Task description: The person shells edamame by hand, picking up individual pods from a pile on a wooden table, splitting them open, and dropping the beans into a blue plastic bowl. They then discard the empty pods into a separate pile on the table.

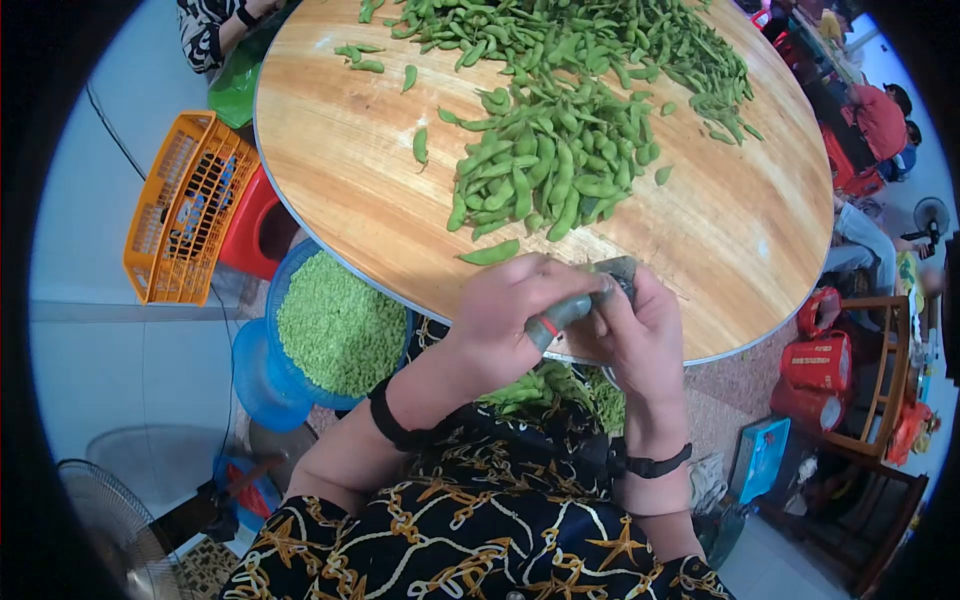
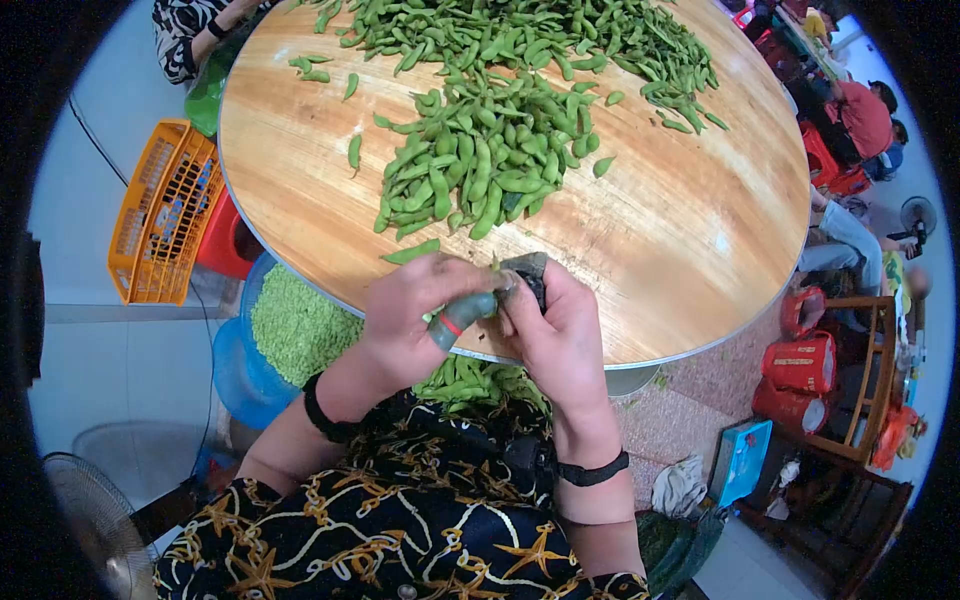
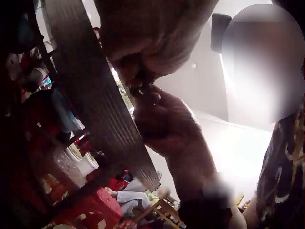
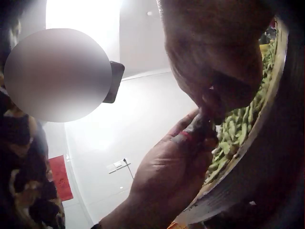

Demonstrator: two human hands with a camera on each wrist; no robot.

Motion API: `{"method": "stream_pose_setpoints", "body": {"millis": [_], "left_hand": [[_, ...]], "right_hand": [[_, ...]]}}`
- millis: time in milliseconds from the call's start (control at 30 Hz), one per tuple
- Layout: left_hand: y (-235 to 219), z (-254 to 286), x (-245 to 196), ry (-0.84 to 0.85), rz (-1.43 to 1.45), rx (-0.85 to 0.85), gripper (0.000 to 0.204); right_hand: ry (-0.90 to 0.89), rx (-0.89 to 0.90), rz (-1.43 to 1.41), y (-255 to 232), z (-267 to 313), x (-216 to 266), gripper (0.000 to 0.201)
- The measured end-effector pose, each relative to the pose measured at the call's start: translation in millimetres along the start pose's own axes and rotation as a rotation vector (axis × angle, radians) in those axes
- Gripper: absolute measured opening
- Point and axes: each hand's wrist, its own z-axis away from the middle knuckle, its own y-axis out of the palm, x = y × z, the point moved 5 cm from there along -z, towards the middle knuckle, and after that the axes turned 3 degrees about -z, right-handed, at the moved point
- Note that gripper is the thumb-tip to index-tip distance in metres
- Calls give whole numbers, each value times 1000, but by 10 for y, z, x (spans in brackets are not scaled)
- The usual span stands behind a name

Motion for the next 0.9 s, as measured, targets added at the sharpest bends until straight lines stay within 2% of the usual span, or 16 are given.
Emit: {"method": "stream_pose_setpoints", "body": {"millis": [33, 100, 200, 233, 300, 367, 400, 467, 567, 633, 700, 767, 800, 833, 867, 900], "left_hand": [[11, 0, -22, 63, -58, 24, 34], [-13, -13, -50, 80, -36, -2, 24], [-57, -61, -30, 48, 53, -64, 16], [-44, -68, 12, -51, 104, -29, 14], [-26, -59, 82, -152, 155, 8, 13], [136, 34, 264, -533, 1142, 81, 12], [141, 50, 281, -535, 1144, 84, 12], [173, 80, 291, -602, 1446, 87, 11], [-7, 139, 276, -562, 1211, 89, 12], [-389, 256, 321, -481, 1230, -84, 11], [-867, 451, 419, -323, 1029, -290, 13], [-1345, 793, 795, -434, 852, -538, 17], [-1544, 945, 989, -478, 736, -620, 18], [-1718, 1110, 1187, -519, 615, -701, 18], [-1835, 1288, 1425, -521, 609, -705, 18], [-1912, 1454, 1685, -680, 130, -499, 22]], "right_hand": [[-5, -1, 2, -5, 2, 36, 13], [255, 68, -460, 62, 38, 4, 12], [257, 42, -445, 53, 25, 0, 11], [259, 41, -446, 68, 26, -23, 11], [97, -63, -156, 36, 13, -6, 11], [119, -51, -243, 52, 15, 4, 12], [140, -39, -329, 65, 23, 1, 12], [152, -25, -394, 74, 21, -22, 11], [234, 16, -419, -140, 17, 10, 12], [-32, 782, -110, -37, 117, 272, 14], [-41, 770, 20, 28, 134, 280, 16], [-85, 251, 372, 92, 42, 212, 15], [-290, 198, 510, 173, -6, 183, 15], [-291, 203, 506, 266, -40, 162, 15], [-330, 170, 746, 353, -64, 150, 20], [-371, 130, 986, 443, -92, 146, 26]]}}
